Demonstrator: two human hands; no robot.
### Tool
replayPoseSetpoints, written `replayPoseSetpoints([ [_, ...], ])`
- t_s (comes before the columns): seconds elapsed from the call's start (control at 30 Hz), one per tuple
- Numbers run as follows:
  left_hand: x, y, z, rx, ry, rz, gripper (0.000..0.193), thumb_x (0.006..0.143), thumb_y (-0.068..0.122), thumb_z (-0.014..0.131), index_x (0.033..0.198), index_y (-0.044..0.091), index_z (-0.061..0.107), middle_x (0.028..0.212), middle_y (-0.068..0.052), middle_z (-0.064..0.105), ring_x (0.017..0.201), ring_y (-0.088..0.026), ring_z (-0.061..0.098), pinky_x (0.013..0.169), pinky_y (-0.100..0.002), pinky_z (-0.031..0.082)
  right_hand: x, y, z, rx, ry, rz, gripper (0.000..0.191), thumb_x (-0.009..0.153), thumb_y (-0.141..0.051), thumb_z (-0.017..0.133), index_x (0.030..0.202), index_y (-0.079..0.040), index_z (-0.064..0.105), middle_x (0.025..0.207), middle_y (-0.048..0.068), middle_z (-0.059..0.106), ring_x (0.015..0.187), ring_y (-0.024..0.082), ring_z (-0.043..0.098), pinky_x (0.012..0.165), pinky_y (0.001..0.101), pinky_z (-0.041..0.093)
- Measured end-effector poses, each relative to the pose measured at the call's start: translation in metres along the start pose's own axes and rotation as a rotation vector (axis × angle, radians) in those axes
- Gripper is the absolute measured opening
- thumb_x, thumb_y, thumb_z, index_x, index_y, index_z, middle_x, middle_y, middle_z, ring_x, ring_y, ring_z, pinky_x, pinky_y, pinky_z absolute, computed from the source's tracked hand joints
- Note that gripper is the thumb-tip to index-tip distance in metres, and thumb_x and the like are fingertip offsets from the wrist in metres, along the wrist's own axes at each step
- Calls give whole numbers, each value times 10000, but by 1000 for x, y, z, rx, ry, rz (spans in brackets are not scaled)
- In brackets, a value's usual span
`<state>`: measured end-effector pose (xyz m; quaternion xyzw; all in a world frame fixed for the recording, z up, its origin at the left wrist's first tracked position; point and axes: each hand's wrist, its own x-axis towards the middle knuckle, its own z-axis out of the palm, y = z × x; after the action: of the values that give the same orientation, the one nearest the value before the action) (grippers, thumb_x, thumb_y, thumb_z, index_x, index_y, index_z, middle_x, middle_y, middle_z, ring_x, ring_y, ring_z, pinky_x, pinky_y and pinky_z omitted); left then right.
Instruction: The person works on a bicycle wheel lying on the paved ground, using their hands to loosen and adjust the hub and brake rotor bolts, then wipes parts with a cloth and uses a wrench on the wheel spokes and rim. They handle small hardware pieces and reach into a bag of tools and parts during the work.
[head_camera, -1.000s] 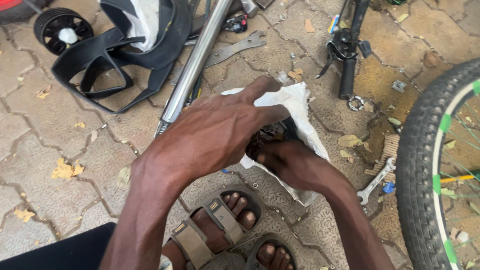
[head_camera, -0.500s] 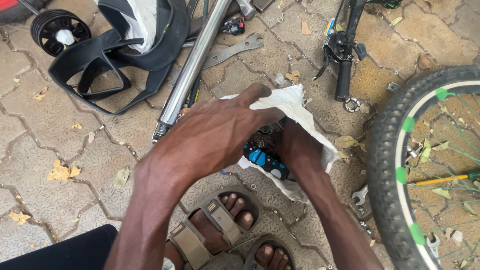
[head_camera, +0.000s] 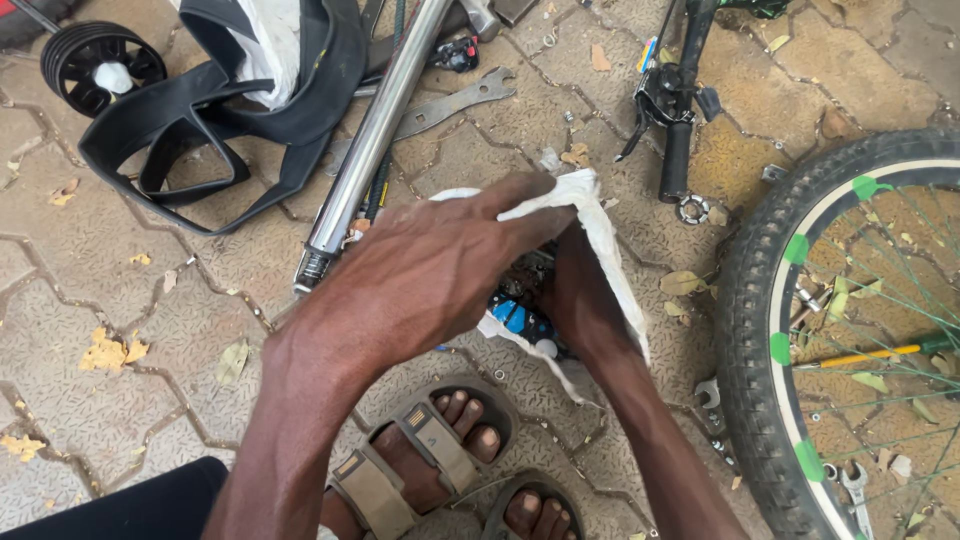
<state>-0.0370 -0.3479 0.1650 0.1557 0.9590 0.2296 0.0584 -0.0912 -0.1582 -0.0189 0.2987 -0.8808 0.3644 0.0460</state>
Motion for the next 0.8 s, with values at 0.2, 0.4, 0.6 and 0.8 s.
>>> replayPoseSetpoints([
  [0.2,6,4,9,-24,51,83,457,959,45,458,1382,142,603,1543,-71,486,1170,-304,666,997,-498,495,0,-5,-19,332,-508,290,518,762,101,473,1237,-18,644,1211,217,718,1195,372,666,1062,451,484],
  [0.4,7,4,8,-16,50,95,411,1009,117,424,1373,173,607,1528,-70,513,1133,-268,688,941,-418,562,4,1,-15,181,-121,306,436,895,-47,554,1320,55,548,1256,288,636,1175,437,606,967,483,479],
  [0.6,9,5,14,33,18,40,453,1046,152,407,1477,212,531,1517,-55,546,1126,-231,682,810,-366,585,28,7,-9,-36,-181,345,334,976,-169,568,1262,-1,605,1238,259,658,1162,435,620,974,499,505],
  [0.8,1,5,11,151,218,115,504,979,91,424,1459,192,539,1543,-64,519,1230,-268,625,787,-397,537,56,-12,-11,-170,-278,111,398,864,-264,710,1133,22,640,1174,259,673,1117,418,618,933,503,488],
])
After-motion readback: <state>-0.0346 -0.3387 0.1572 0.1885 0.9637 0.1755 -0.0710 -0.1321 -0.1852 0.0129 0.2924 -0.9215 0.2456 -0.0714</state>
